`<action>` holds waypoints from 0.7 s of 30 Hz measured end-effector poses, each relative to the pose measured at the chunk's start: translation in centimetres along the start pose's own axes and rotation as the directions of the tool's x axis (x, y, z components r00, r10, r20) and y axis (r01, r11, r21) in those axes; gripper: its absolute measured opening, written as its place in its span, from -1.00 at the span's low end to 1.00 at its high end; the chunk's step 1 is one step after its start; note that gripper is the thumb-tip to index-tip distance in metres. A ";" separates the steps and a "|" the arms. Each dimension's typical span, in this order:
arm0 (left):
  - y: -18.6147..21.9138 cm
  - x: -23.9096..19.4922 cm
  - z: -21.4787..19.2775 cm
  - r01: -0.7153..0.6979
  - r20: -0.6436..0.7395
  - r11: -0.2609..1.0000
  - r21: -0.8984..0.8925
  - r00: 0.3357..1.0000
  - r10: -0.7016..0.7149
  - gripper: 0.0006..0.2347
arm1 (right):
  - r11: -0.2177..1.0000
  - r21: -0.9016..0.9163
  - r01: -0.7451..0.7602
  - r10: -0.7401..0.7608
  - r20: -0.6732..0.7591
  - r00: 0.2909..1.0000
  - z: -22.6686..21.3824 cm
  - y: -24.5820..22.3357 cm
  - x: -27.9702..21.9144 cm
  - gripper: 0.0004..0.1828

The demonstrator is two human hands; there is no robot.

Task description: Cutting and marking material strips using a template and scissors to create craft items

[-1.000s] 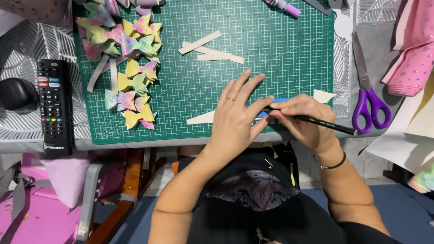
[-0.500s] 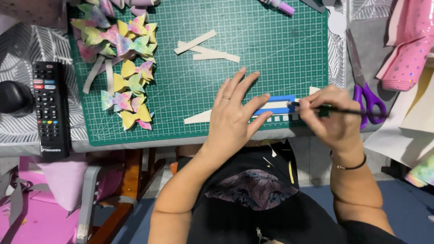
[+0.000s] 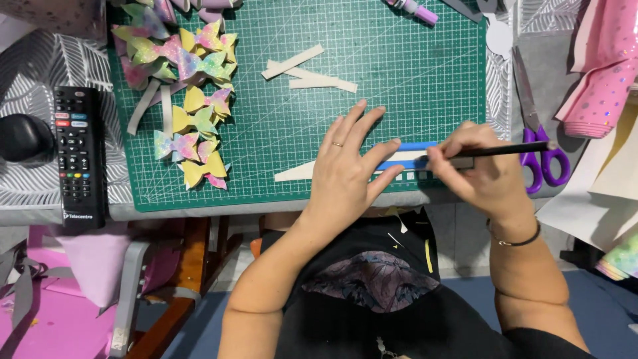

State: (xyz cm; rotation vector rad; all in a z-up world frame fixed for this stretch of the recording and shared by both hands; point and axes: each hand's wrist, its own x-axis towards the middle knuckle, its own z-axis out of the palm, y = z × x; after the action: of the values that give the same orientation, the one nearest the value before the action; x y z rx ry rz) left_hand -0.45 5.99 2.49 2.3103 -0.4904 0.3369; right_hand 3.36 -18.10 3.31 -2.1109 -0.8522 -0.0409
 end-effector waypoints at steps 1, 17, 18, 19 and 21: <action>-0.1 0.0 0.0 -0.001 -0.002 1.000 0.001 1.000 0.001 -0.79 | 1.000 -0.001 0.002 -0.002 0.000 1.000 0.6 -0.2 0.6 -0.75; -0.1 -0.1 0.1 0.004 -0.005 1.000 -0.015 1.000 -0.004 -0.79 | 0.981 -0.187 0.053 -0.040 0.073 0.997 -1.3 0.3 0.2 -0.78; -0.1 -0.1 0.0 0.001 0.000 1.000 -0.018 1.000 -0.001 -0.79 | 0.980 -0.177 0.096 -0.087 0.062 0.994 -1.4 0.5 -0.1 -0.78; -0.2 -0.1 0.1 -0.002 0.001 1.000 -0.020 1.000 0.002 -0.79 | 0.979 -0.180 0.094 -0.085 0.060 0.995 -1.5 0.6 -0.4 -0.78; -0.3 -0.2 0.3 -0.011 -0.013 1.000 -0.018 1.000 0.011 -0.79 | 0.949 0.311 0.039 0.000 -0.124 0.992 -1.5 0.8 -0.7 -0.88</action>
State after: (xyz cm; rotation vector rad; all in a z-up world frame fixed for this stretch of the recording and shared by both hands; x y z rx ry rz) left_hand -0.45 6.03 2.03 2.2877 -0.4985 0.3512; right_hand 3.67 -19.96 3.51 -1.7830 -0.7522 -0.0419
